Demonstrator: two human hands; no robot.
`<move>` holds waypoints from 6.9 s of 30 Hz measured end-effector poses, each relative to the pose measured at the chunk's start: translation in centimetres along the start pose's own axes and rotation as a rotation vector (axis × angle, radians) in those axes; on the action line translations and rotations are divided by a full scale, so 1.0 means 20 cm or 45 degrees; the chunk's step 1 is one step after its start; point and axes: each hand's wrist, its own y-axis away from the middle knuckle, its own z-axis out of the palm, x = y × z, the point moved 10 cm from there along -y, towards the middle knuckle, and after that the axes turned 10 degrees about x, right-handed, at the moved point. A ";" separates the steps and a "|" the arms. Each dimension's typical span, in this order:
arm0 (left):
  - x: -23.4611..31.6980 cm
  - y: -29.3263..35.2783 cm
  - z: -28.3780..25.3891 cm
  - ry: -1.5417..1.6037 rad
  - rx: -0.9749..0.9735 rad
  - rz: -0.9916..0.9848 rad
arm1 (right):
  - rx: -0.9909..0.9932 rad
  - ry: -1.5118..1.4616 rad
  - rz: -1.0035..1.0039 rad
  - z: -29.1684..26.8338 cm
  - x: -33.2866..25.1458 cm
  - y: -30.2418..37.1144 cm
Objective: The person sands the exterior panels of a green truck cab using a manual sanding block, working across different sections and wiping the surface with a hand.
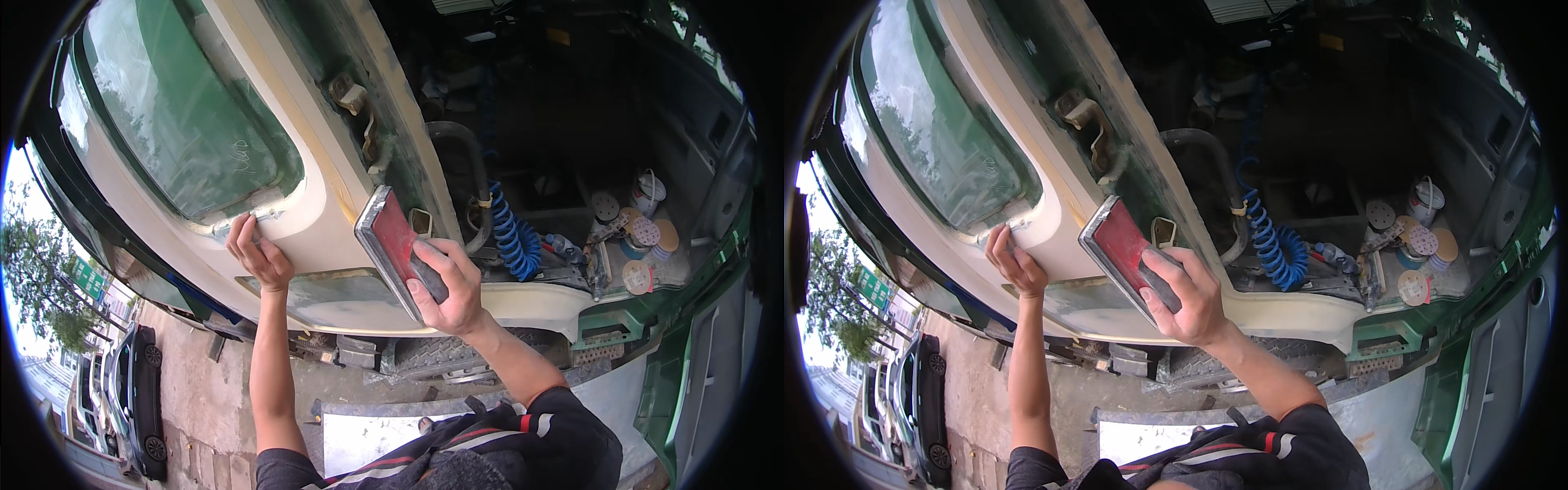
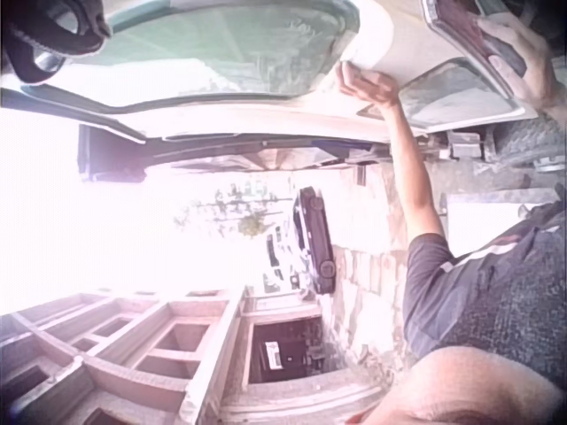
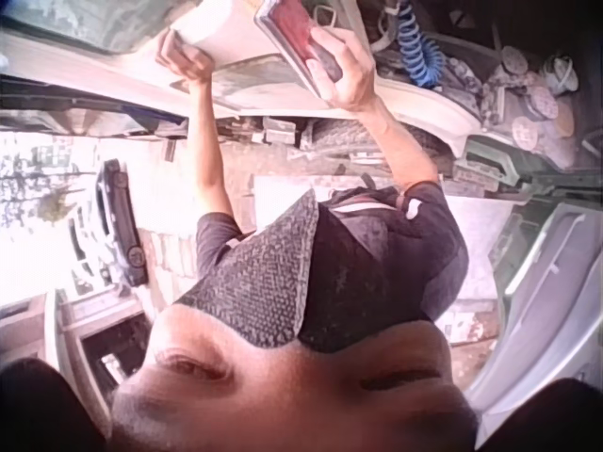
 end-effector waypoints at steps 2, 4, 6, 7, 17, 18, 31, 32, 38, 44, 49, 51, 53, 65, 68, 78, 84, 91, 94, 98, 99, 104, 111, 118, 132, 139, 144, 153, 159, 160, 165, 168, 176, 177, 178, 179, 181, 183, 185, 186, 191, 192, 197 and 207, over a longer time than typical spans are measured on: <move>0.00 0.01 0.01 0.002 0.011 0.001 | 0.007 0.002 -0.032 0.05 -0.02 -0.13; 0.00 0.01 0.03 0.003 -0.002 -0.014 | 0.009 0.000 -0.027 0.09 -0.06 -0.34; -0.01 0.02 0.01 -0.003 -0.015 -0.022 | -0.001 -0.010 -0.023 0.12 -0.08 -0.40; 0.00 0.01 0.01 0.009 -0.015 -0.019 | 0.007 -0.009 -0.030 0.11 -0.08 -0.37; -0.02 0.00 0.02 0.027 0.013 -0.010 | -0.040 -0.013 -0.055 0.09 -0.10 -0.32; -0.02 0.00 0.01 0.027 0.003 -0.009 | -0.037 -0.029 -0.054 0.10 -0.09 -0.32; -0.01 -0.01 0.00 0.051 -0.007 -0.036 | -0.023 0.004 -0.140 0.21 -0.19 -0.65; -0.01 0.00 0.00 0.046 -0.009 -0.027 | -0.018 0.006 -0.156 0.21 -0.20 -0.65; -0.01 -0.01 0.00 0.066 0.004 -0.039 | 0.014 0.041 -0.215 0.22 -0.23 -0.68; -0.02 -0.01 -0.02 0.070 -0.006 -0.058 | 0.009 0.053 -0.221 0.24 -0.25 -0.73; -0.02 -0.01 0.00 0.084 0.009 -0.070 | 0.043 -0.039 -0.210 0.26 -0.24 -0.81; -0.01 -0.02 0.00 0.091 0.013 -0.082 | 0.073 -0.097 -0.234 0.31 -0.28 -0.99; -0.02 0.01 0.00 0.102 0.011 -0.093 | 0.067 -0.048 -0.279 0.38 -0.33 -1.16; -0.02 -0.01 -0.03 0.079 0.027 -0.058 | -0.047 -0.051 -0.231 0.32 -0.27 -0.94; -0.01 -0.01 -0.01 0.084 0.021 -0.057 | 0.016 -0.053 -0.238 0.42 -0.33 -1.27; -0.05 0.01 -0.05 0.074 0.017 -0.088 | -0.051 -0.159 -0.267 0.39 -0.26 -1.07; -0.02 0.01 0.02 0.099 -0.011 -0.076 | 0.140 -0.070 -0.287 0.48 -0.40 -1.69; -0.04 0.00 -0.04 0.068 0.017 -0.079 | 0.060 -0.146 -0.372 0.36 -0.31 -1.06; -0.04 0.02 -0.03 0.070 0.015 -0.099 | 0.065 -0.129 -0.333 0.40 -0.33 -1.22; -0.01 0.01 0.03 0.116 0.019 -0.085 | 0.196 0.081 -0.376 0.48 -0.45 -1.68; 0.00 0.00 0.04 0.119 0.018 -0.072 | 0.148 0.103 -0.372 0.48 -0.45 -1.67; -0.05 0.01 -0.04 0.075 0.010 -0.104 | -0.011 0.108 -0.418 0.42 -0.36 -1.08; 0.00 -0.01 0.01 0.130 0.021 -0.071 | 0.167 0.425 -0.503 0.55 -0.55 -1.70; -0.05 0.01 -0.04 0.112 0.009 -0.086 | 0.098 0.468 -0.562 0.46 -0.45 -1.22; -0.01 0.00 0.00 0.146 0.002 -0.103 | 0.244 0.803 -0.768 0.52 -0.54 -1.54; -0.04 0.00 -0.03 0.102 0.043 -0.108 | 0.161 0.710 -0.662 0.52 -0.54 -1.39; -0.02 0.00 -0.01 0.139 0.025 -0.123 | 0.218 0.699 -0.664 0.50 -0.50 -1.45; -0.03 0.02 0.00 0.120 0.016 -0.136 | 0.201 0.761 -0.688 0.52 -0.50 -1.43; -0.03 0.02 0.00 0.120 0.048 -0.107 | 0.233 0.797 -0.660 0.53 -0.53 -1.58; -0.02 0.01 0.01 0.124 0.054 -0.114 | 0.224 0.780 -0.685 0.53 -0.55 -1.57; -0.04 0.02 -0.02 0.113 0.039 -0.115 | 0.080 0.606 -0.546 0.42 -0.44 -0.97; -0.04 0.03 -0.03 0.099 0.028 -0.109 | 0.082 0.605 -0.479 0.40 -0.42 -0.97; -0.01 0.02 -0.01 0.125 0.024 -0.094 | 0.230 0.646 -0.626 0.50 -0.50 -1.43; -0.03 0.04 -0.02 0.117 0.018 -0.102 | 0.203 0.619 -0.600 0.47 -0.48 -1.30; -0.04 0.02 -0.02 0.118 0.032 -0.100 | 0.154 0.617 -0.549 0.44 -0.47 -1.12; -0.05 0.03 -0.03 0.108 0.035 -0.099 | 0.120 0.558 -0.514 0.41 -0.43 -0.94; -0.04 0.02 -0.02 0.109 0.035 -0.107 | 0.096 0.560 -0.491 0.34 -0.41 -0.72; -0.03 0.03 -0.01 0.112 0.044 -0.113 | 0.099 0.559 -0.491 0.34 -0.39 -0.77; -0.04 0.03 -0.02 0.107 0.038 -0.113 | 0.132 0.537 -0.506 0.38 -0.42 -0.95; -0.04 0.02 -0.01 0.111 0.045 -0.118 | 0.180 0.533 -0.546 0.41 -0.45 -1.09; -0.02 0.00 0.00 0.142 0.041 -0.105 | 0.191 0.542 -0.591 0.46 -0.46 -1.26; -0.02 0.02 0.00 0.136 0.032 -0.116 | 0.153 0.533 -0.501 0.43 -0.44 -1.10; -0.03 0.01 -0.02 0.152 0.050 -0.125 | 0.078 0.535 -0.288 0.22 -0.32 -0.30; 0.55 -0.73 0.06 0.319 0.211 0.143 | 0.006 0.410 0.457 -0.21 -0.15 0.71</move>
